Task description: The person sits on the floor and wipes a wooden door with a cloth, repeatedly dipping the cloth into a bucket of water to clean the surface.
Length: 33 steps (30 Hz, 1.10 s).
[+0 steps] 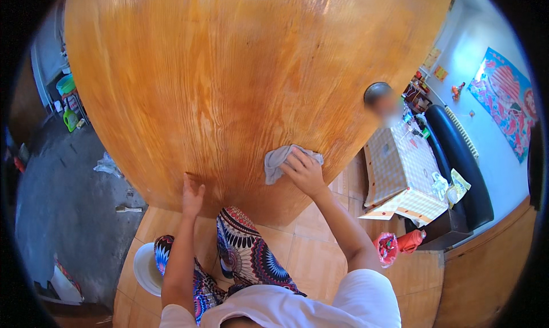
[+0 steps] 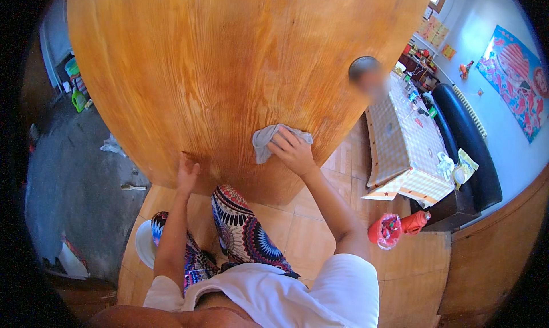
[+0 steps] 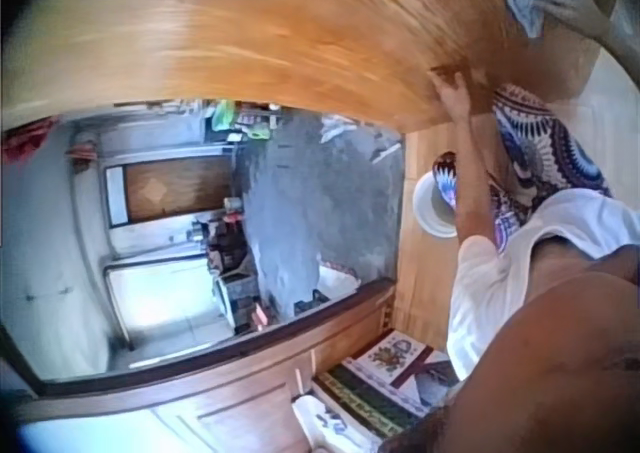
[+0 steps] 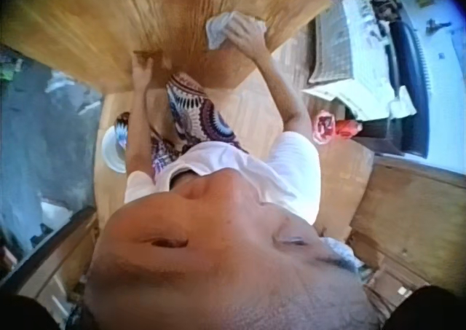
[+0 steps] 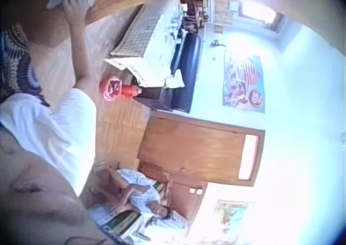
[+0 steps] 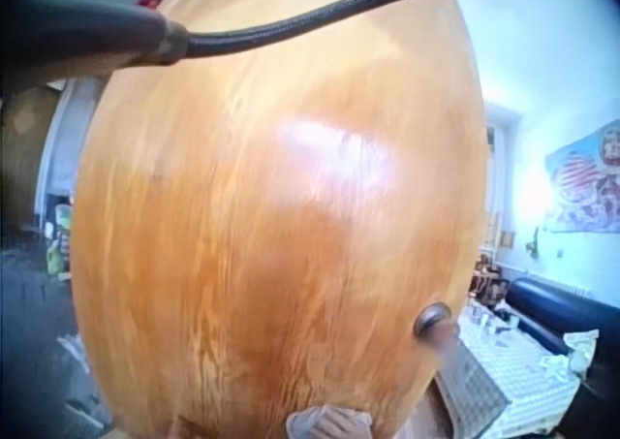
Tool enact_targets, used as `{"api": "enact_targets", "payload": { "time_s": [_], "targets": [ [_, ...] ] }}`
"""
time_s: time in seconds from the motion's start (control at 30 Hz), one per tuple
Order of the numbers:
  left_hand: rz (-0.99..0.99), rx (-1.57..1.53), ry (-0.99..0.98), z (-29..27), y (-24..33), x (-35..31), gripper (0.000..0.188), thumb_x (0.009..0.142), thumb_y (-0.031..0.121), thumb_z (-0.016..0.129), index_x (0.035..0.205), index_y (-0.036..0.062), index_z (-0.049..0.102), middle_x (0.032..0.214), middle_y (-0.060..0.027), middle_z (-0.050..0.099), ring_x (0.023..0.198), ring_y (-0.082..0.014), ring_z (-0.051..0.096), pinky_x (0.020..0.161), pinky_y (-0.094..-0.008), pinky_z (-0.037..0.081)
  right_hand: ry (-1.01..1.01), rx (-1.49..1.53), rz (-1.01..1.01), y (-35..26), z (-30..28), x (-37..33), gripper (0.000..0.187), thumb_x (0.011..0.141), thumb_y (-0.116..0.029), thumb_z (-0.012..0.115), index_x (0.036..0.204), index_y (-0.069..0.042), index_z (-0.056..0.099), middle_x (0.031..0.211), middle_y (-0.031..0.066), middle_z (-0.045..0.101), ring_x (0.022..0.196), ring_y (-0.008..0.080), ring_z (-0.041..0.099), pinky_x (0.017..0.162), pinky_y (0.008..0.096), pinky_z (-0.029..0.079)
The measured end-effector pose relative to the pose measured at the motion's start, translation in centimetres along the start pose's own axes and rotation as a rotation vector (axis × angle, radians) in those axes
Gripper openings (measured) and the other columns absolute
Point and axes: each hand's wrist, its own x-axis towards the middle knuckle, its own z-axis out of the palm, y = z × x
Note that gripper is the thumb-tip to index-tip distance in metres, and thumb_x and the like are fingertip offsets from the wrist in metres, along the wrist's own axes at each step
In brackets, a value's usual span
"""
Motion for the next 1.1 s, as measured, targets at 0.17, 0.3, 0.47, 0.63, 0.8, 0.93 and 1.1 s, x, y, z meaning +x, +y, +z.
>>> {"api": "enact_targets", "payload": {
  "time_s": [0.17,0.3,0.47,0.63,0.8,0.93,1.1],
  "targets": [
    [-0.052,0.060,0.003,-1.7,6.2,1.6,0.080,0.094,0.012,0.068,0.160,0.0080,0.022,0.150,-0.0232,0.045,0.129,-0.0322,0.052,0.094,-0.0370,0.053,0.032,-0.173,-0.080,6.0,-4.9,4.5,0.041,0.082,-0.016,0.062,0.121,-0.026,0.071,0.128,0.0025,0.061,0.128,0.0237,0.054,0.090,0.0377,0.050],
    [-0.063,-0.028,0.027,-5.6,7.8,0.0,0.075,0.095,0.008,0.067,0.159,0.0083,0.027,0.148,-0.0219,0.047,0.111,-0.0241,0.060,0.085,-0.0319,0.054,0.519,-0.358,0.234,11.4,-10.3,17.0,0.050,0.078,-0.005,0.062,0.127,-0.018,0.066,0.134,0.0102,0.058,0.129,0.0340,0.052,0.102,0.0477,0.043],
    [-0.032,-0.034,0.015,-9.4,8.9,-3.1,0.069,0.096,0.004,0.063,0.157,0.0083,0.032,0.148,-0.0216,0.047,0.094,-0.0185,0.065,0.081,-0.0296,0.055,0.667,-0.397,0.343,13.2,-13.1,24.0,0.058,0.075,-0.006,0.061,0.133,-0.011,0.060,0.137,0.0141,0.056,0.133,0.0388,0.048,0.110,0.0493,0.038],
    [-0.154,0.066,0.031,-16.6,6.6,-7.9,0.066,0.097,0.008,0.064,0.156,0.0066,0.033,0.144,-0.0200,0.051,0.095,-0.0161,0.065,0.082,-0.0293,0.055,0.563,-0.284,0.449,9.8,-8.6,16.2,0.053,0.074,-0.019,0.069,0.125,-0.009,0.062,0.137,0.0134,0.054,0.133,0.0384,0.047,0.106,0.0516,0.039],
    [-0.260,0.064,0.004,-20.9,7.8,-13.9,0.061,0.099,0.009,0.060,0.155,0.0058,0.035,0.142,-0.0185,0.051,0.095,-0.0168,0.066,0.082,-0.0298,0.054,0.447,-0.277,0.608,3.8,-1.0,2.5,0.041,0.074,-0.023,0.071,0.113,-0.013,0.067,0.129,0.0110,0.056,0.129,0.0374,0.050,0.100,0.0546,0.042],
    [-0.274,0.091,-0.035,-20.2,10.1,-16.7,0.060,0.100,0.007,0.059,0.154,0.0045,0.035,0.143,-0.0187,0.050,0.098,-0.0182,0.066,0.085,-0.0314,0.054,0.316,-0.151,0.500,0.1,2.0,-6.0,0.028,0.074,-0.011,0.065,0.101,-0.009,0.062,0.128,0.0173,0.052,0.125,0.0422,0.048,0.101,0.0552,0.038],
    [-0.189,0.158,-0.068,-19.0,11.4,-15.5,0.057,0.099,0.005,0.059,0.152,0.0035,0.039,0.145,-0.0186,0.050,0.101,-0.0186,0.065,0.089,-0.0311,0.053,0.407,-0.208,0.629,5.0,-3.1,-1.3,0.037,0.067,-0.003,0.067,0.103,-0.013,0.066,0.125,0.0108,0.054,0.121,0.0377,0.048,0.099,0.0516,0.038]
  ]
}}
